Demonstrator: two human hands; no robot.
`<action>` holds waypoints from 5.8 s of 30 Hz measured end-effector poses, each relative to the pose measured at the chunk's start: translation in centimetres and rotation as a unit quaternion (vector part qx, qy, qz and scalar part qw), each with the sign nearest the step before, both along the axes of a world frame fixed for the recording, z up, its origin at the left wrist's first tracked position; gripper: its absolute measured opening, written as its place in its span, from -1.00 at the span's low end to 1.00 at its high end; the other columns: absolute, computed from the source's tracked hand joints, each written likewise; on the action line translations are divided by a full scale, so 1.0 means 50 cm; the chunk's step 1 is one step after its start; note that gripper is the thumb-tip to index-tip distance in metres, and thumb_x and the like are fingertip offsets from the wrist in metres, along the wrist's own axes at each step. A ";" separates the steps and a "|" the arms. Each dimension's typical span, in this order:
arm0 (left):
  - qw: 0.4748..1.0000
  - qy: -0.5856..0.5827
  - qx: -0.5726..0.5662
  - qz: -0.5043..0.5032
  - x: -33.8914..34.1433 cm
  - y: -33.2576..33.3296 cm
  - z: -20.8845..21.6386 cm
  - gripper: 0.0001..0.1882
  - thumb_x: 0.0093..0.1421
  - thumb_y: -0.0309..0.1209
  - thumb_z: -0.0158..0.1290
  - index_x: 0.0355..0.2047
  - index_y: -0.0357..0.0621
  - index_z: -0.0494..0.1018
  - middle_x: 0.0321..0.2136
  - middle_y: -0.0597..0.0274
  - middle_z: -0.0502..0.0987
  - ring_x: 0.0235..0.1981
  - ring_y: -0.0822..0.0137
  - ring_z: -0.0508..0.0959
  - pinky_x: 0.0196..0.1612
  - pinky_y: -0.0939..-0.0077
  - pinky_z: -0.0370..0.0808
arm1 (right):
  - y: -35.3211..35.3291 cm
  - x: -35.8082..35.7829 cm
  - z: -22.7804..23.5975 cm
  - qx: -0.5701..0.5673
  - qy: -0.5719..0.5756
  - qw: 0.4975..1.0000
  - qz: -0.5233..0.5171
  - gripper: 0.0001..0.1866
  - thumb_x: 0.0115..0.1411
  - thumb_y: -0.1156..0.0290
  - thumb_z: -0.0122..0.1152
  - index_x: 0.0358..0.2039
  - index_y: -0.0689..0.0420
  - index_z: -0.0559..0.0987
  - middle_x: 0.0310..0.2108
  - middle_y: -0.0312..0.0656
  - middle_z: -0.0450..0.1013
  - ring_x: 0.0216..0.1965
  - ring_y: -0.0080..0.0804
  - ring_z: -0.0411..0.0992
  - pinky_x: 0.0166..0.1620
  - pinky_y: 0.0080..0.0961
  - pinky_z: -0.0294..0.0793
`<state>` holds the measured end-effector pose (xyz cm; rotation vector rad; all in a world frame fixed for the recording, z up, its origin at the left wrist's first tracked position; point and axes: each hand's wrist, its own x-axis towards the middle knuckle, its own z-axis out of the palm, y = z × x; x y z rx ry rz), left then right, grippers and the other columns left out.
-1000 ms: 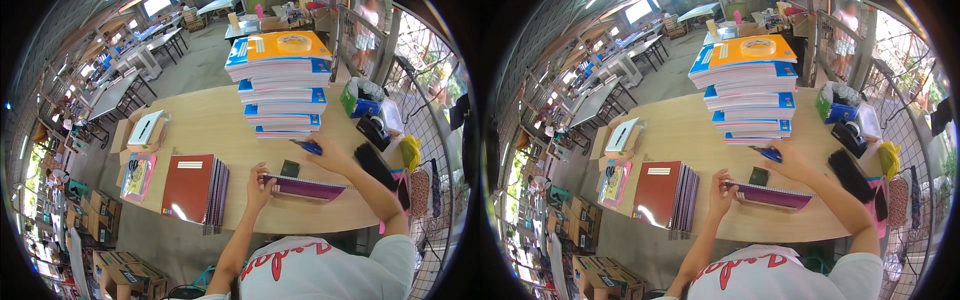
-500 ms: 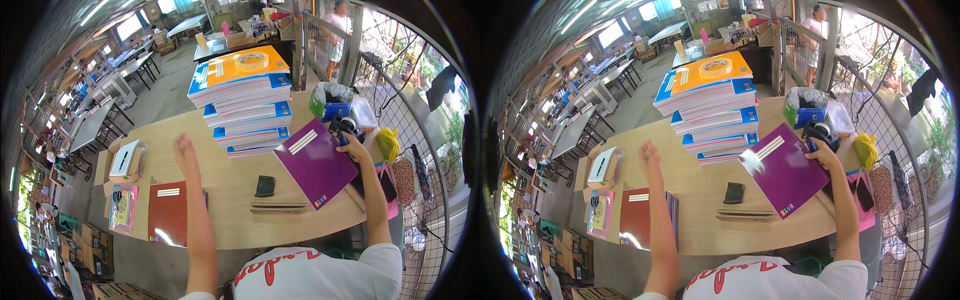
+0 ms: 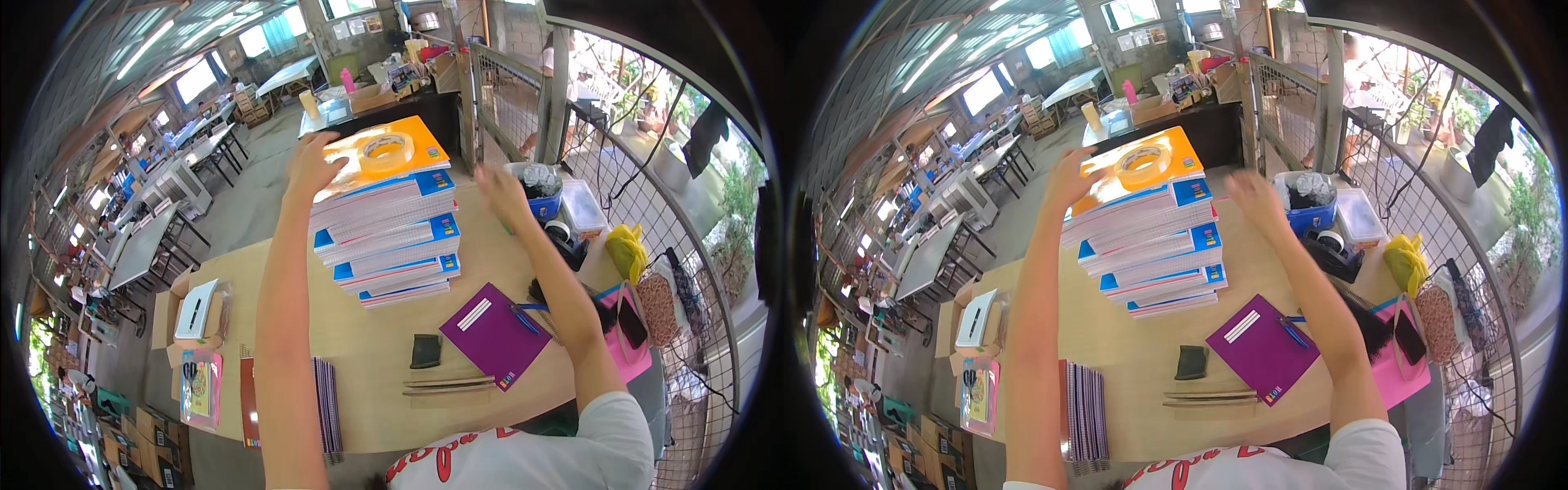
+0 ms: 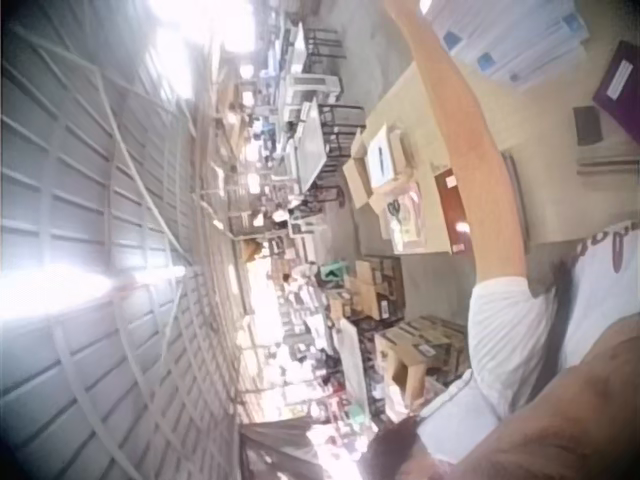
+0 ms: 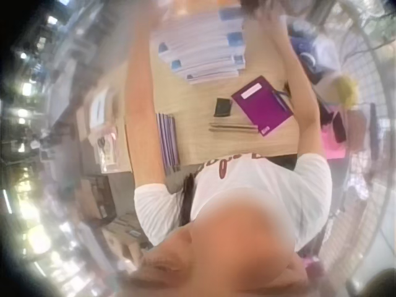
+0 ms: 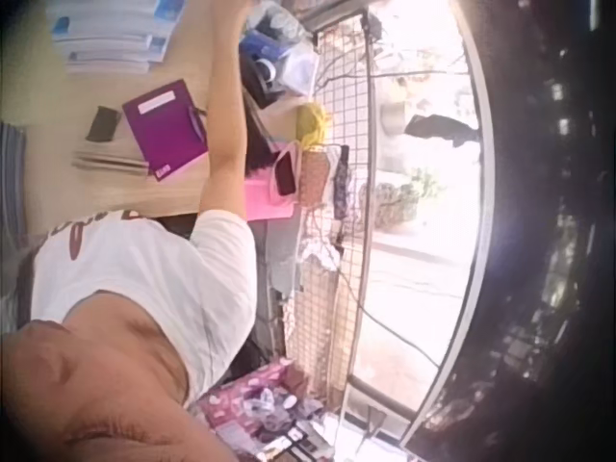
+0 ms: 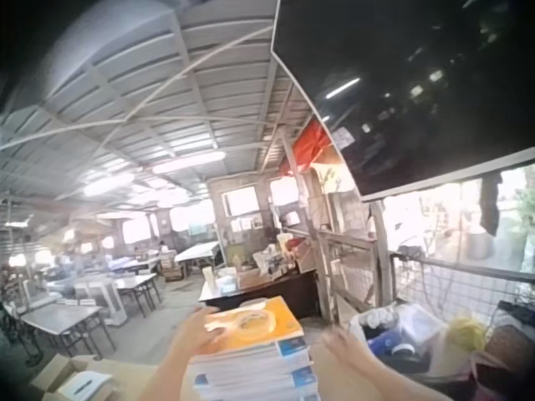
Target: The person takes spiral notebooks from a stack, places each one on a desk, and uses a block to press or smooth the spiral binding before stacking them to the side.
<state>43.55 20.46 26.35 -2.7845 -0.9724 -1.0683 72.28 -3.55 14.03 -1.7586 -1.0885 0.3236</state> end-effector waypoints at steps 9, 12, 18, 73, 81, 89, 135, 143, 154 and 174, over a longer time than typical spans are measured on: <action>0.990 0.010 0.011 -0.140 0.150 -0.034 0.036 -0.66 0.06 -0.36 0.32 -0.12 -0.12 0.63 -0.21 0.10 0.67 -0.17 0.10 0.65 -0.06 0.28 0.53 | 0.244 0.080 0.153 -0.029 0.201 0.979 0.024 -0.62 0.20 0.30 0.33 -0.05 0.22 0.52 -0.31 -0.16 0.51 -0.31 -0.34 0.51 -0.33 -0.27 0.57; 0.996 -0.068 0.060 -0.025 -0.015 0.026 0.019 -0.74 0.11 -0.42 0.24 -0.14 -0.02 0.64 -0.23 0.14 0.67 -0.18 0.05 0.63 -0.05 0.20 0.52 | 0.175 -0.054 0.188 0.147 0.193 0.970 0.008 -0.79 0.11 0.56 0.28 -0.21 0.22 0.56 -0.39 -0.20 0.47 -0.43 -0.46 0.38 -0.39 -0.35 0.39; 0.988 0.011 0.143 0.061 -0.093 0.016 -0.068 -0.67 0.17 -0.39 0.20 -0.02 0.08 0.59 -0.15 0.05 0.59 -0.06 0.01 0.55 0.07 0.10 0.37 | -0.117 -0.030 0.206 0.329 0.029 0.941 -0.070 -0.69 0.22 0.54 0.20 -0.01 0.18 0.48 -0.16 -0.23 0.49 -0.15 -0.51 0.46 -0.11 -0.54 0.45; 0.995 0.026 -0.075 -0.052 -0.087 -0.820 -0.481 -0.61 0.12 -0.16 0.24 -0.06 0.01 0.57 -0.31 0.30 0.51 -0.19 0.20 0.47 0.01 0.08 0.26 | -0.513 -0.062 -0.495 -0.277 -0.254 0.889 -0.261 -0.84 0.05 0.62 0.18 -0.34 0.15 0.60 -0.16 -0.03 0.37 -0.20 -0.05 0.39 -0.18 -0.19 0.48; 0.999 -0.015 -0.034 0.003 -0.050 -0.817 -0.510 -0.71 0.09 -0.10 0.26 -0.39 -0.01 0.51 -0.44 0.27 0.44 -0.34 0.21 0.42 -0.11 0.16 0.22 | -0.598 0.053 -0.547 -0.282 -0.231 0.905 -0.220 -0.75 0.12 0.49 0.21 -0.16 0.20 0.50 -0.18 0.07 0.42 -0.15 0.12 0.49 -0.15 -0.07 0.52; 0.982 -0.124 -0.130 -0.067 -0.074 -0.810 -0.473 -0.76 0.10 -0.29 0.27 -0.26 -0.02 0.50 -0.38 0.33 0.49 -0.26 0.21 0.48 -0.07 0.16 0.23 | -0.609 -0.009 -0.307 -0.143 -0.226 0.964 -0.007 -0.73 0.24 0.46 0.21 -0.05 0.01 0.66 -0.41 -0.08 0.58 -0.29 -0.08 0.58 -0.21 -0.14 0.55; 0.978 -0.099 -0.120 -0.136 -0.111 -0.810 -0.500 -0.82 0.05 -0.58 0.23 -0.36 -0.05 0.51 -0.43 0.28 0.50 -0.34 0.19 0.52 -0.22 0.26 0.36 | -0.496 -0.332 -0.221 0.036 -0.254 0.939 0.228 -0.71 -0.06 0.45 0.40 -0.29 0.11 0.54 -0.29 -0.22 0.42 -0.22 -0.19 0.45 -0.34 -0.29 0.50; 0.978 -0.082 -0.117 -0.154 -0.134 -0.797 -0.522 -0.78 0.00 -0.55 0.26 -0.32 -0.04 0.53 -0.37 0.28 0.53 -0.30 0.17 0.53 -0.18 0.23 0.39 | -0.473 -0.319 -0.213 -0.006 -0.249 0.941 0.230 -0.64 0.06 0.33 0.39 -0.10 0.06 0.62 -0.11 -0.21 0.49 -0.05 -0.12 0.41 0.01 -0.14 0.41; 0.984 -0.048 -0.119 -0.127 -0.118 -0.851 -0.497 -0.76 -0.04 -0.23 0.36 -0.36 0.16 0.57 -0.22 0.53 0.54 -0.33 0.38 0.51 -0.11 0.26 0.19 | -0.150 -0.379 -0.454 -0.200 -0.441 0.812 0.325 -0.20 -0.01 -0.08 0.44 0.25 -0.12 0.45 -0.05 0.18 0.41 0.04 0.19 0.34 0.11 -0.07 0.39; 0.983 -0.015 -0.130 -0.131 -0.166 -0.807 -0.515 -0.60 -0.03 -0.23 0.37 -0.22 0.03 0.46 -0.31 0.33 0.51 -0.23 0.21 0.51 -0.07 0.21 0.29 | -0.420 -0.194 -0.211 -0.287 -0.131 0.845 0.432 -0.54 0.13 0.00 0.30 -0.02 -0.06 0.71 -0.06 0.00 0.49 0.01 -0.08 0.41 0.06 -0.24 0.39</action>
